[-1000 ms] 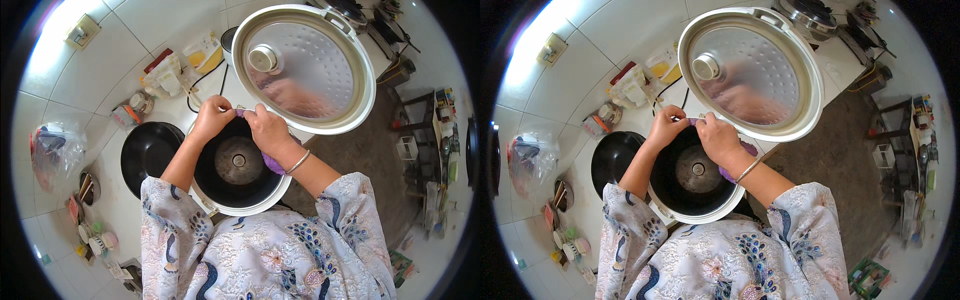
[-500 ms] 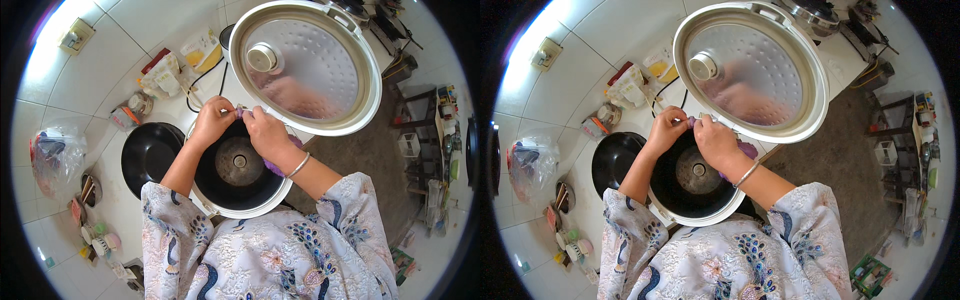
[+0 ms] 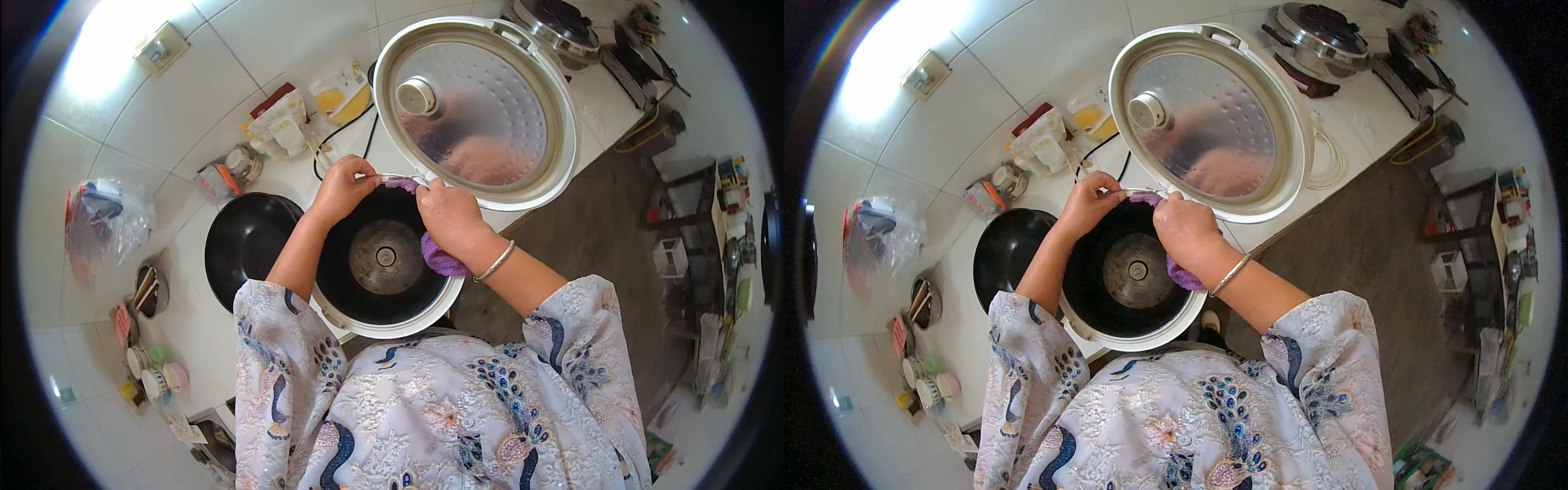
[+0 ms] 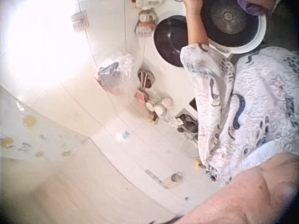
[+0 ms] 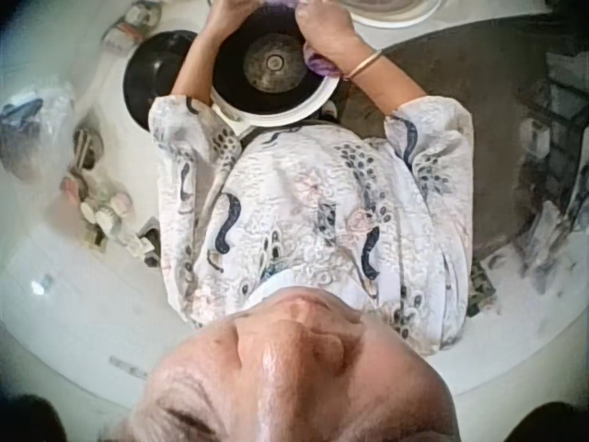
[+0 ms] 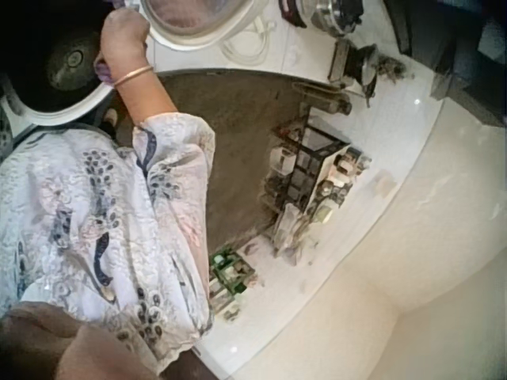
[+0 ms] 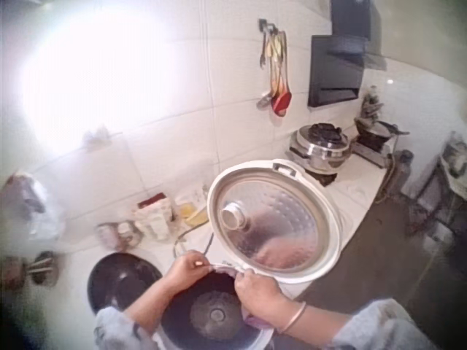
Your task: The person wipes the lid and interior of a rice cooker with a purple cloth, then wipes the exterior of the rice cooker. The person places the lid back on the rice cooker and continues wiping the exterior.
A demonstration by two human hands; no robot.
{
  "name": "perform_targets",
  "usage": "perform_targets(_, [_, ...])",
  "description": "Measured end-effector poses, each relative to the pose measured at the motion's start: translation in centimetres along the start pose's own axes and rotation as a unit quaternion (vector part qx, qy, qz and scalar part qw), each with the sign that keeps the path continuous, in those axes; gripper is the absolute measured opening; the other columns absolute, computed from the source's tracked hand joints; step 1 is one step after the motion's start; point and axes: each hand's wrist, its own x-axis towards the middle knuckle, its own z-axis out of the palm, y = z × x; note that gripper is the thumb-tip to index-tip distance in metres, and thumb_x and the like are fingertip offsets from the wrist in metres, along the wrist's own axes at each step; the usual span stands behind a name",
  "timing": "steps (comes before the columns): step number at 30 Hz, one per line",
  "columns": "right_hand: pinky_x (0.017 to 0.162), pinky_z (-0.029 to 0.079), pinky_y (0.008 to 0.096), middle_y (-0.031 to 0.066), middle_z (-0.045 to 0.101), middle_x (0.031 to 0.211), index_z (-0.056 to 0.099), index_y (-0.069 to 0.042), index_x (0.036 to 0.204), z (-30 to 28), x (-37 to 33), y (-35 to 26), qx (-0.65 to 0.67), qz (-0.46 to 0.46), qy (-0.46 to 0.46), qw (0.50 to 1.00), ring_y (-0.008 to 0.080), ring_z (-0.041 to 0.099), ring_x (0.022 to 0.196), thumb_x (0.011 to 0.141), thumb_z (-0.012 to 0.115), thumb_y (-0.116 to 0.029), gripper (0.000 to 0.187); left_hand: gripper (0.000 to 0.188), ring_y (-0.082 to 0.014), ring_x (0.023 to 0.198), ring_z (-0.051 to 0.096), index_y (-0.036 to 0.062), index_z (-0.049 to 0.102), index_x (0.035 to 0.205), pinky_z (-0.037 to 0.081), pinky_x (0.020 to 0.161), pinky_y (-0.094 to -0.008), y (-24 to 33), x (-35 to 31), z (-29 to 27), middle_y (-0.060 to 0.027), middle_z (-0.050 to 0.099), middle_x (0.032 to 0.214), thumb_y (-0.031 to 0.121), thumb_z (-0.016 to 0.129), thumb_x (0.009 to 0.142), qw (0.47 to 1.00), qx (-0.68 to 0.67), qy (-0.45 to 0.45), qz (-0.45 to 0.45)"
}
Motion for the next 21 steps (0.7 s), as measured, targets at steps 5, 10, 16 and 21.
perform_targets(5, [0.056,0.055,0.0393,0.0155,0.061,0.085,0.062,-0.001,0.085,1.2,0.2,0.0,0.017,-0.009,0.023,1.0,0.0293,0.068,0.067,0.079,0.057,-0.005,0.009,0.027,-0.03,0.094,0.063,0.0043,0.067,0.109,0.05,0.081,-0.0357,-0.7,-3.6,-2.4,-0.0172,0.066,0.103,0.005,0.066,0.082,0.988,0.136,0.066,0.041])
perform_targets(10, [0.056,0.057,0.0357,0.0143,0.063,0.085,0.066,0.0,0.083,2.1,2.4,-1.3,0.01,-0.045,0.062,0.997,0.0263,0.07,0.068,0.078,0.059,-0.006,0.011,0.03,-0.026,0.089,0.065,0.0059,0.066,0.117,0.05,0.081,-0.0329,-1.3,-6.8,-1.8,-0.0162,0.067,0.102,0.004,0.063,0.087,0.993,-0.012,0.092,-0.075])
perform_targets(16, [0.056,0.057,0.0343,0.0142,0.066,0.086,0.066,0.001,0.088,1.5,2.2,-1.0,-0.019,-0.042,0.021,0.999,0.0251,0.071,0.071,0.08,0.058,-0.006,0.014,0.028,-0.0238,0.082,0.063,0.0062,0.067,0.115,0.049,0.077,-0.0307,-0.6,-6.5,-1.4,-0.0154,0.068,0.096,0.005,0.063,0.088,0.986,-0.035,0.097,-0.132])
perform_targets(21, [0.055,0.056,0.0349,0.0158,0.067,0.081,0.068,0.002,0.085,0.5,0.6,-0.3,-0.021,-0.017,-0.027,0.999,0.026,0.071,0.07,0.078,0.059,-0.005,0.012,0.026,-0.0272,0.085,0.064,0.0057,0.067,0.115,0.05,0.078,-0.0325,-1.1,-6.9,-1.3,-0.0152,0.067,0.1,0.006,0.061,0.089,0.99,0.01,0.11,-0.093])
